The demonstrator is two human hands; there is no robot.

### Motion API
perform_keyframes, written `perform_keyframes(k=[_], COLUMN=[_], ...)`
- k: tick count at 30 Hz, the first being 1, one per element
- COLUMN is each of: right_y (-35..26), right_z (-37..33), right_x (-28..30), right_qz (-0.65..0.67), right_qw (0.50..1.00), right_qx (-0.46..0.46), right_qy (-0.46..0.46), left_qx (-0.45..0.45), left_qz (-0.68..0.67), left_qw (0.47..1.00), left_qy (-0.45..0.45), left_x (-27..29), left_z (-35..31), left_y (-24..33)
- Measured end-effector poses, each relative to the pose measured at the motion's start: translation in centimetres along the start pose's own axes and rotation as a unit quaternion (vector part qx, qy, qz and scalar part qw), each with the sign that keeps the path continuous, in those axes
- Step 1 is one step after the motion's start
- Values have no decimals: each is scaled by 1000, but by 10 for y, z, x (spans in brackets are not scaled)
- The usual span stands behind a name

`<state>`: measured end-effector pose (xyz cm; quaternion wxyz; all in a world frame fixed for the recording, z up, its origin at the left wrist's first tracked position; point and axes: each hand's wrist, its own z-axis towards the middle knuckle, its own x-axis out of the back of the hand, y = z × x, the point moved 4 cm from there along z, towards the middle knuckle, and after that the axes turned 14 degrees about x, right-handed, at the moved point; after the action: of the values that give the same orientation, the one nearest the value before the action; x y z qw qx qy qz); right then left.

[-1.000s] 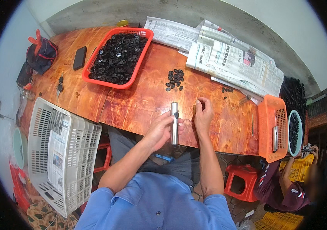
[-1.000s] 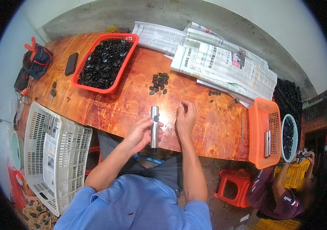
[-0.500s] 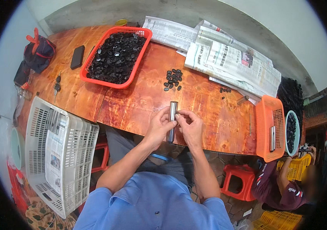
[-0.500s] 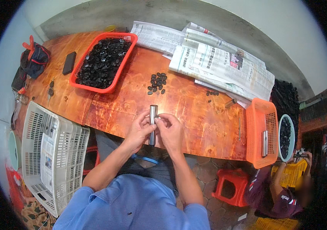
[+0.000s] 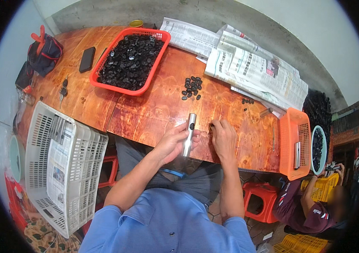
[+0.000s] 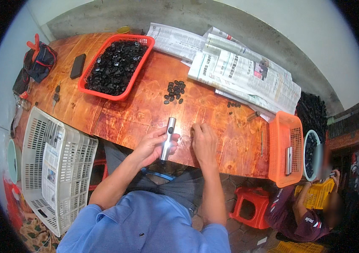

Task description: The person sits at a low table and repeatedly picks up small dark seeds, places them into a cylindrical metal tool, and uses a thin metal rod to press or adjust the contents. Processed seeds are placed into a white basket lined with newspaper.

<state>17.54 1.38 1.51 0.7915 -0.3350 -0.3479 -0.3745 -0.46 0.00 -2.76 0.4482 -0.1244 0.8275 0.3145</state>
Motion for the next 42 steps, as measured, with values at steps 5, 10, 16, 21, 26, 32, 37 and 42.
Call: perform_keyframes(k=[5,10,16,21,26,32,37,42], right_y=[21,30,25,44,101,180,218,231], right_z=[-11,-19,-13,-28,-57,-123,-126,-120], right_x=[-5,-7,2,7,76,117,122,118], right_qz=[18,88,112,61,-149,-294,-217,-253], right_qw=[999,991,973,980,953,913,916,907], right_qx=[-13,-102,-198,-187,-249,-282,-337,-318], right_qy=[-32,14,-30,16,91,36,7,-112], left_qx=[11,9,7,7,-1,-8,-14,-24], left_qz=[-33,-38,-36,-21,-6,11,12,-18], left_qw=[999,999,999,1000,1000,1000,999,999], left_qy=[-1,11,-2,18,27,23,27,-12], left_x=[8,14,20,15,12,11,9,15], left_z=[5,6,9,9,4,8,3,5], left_y=[-5,-9,-11,-10,-8,-9,-9,-12])
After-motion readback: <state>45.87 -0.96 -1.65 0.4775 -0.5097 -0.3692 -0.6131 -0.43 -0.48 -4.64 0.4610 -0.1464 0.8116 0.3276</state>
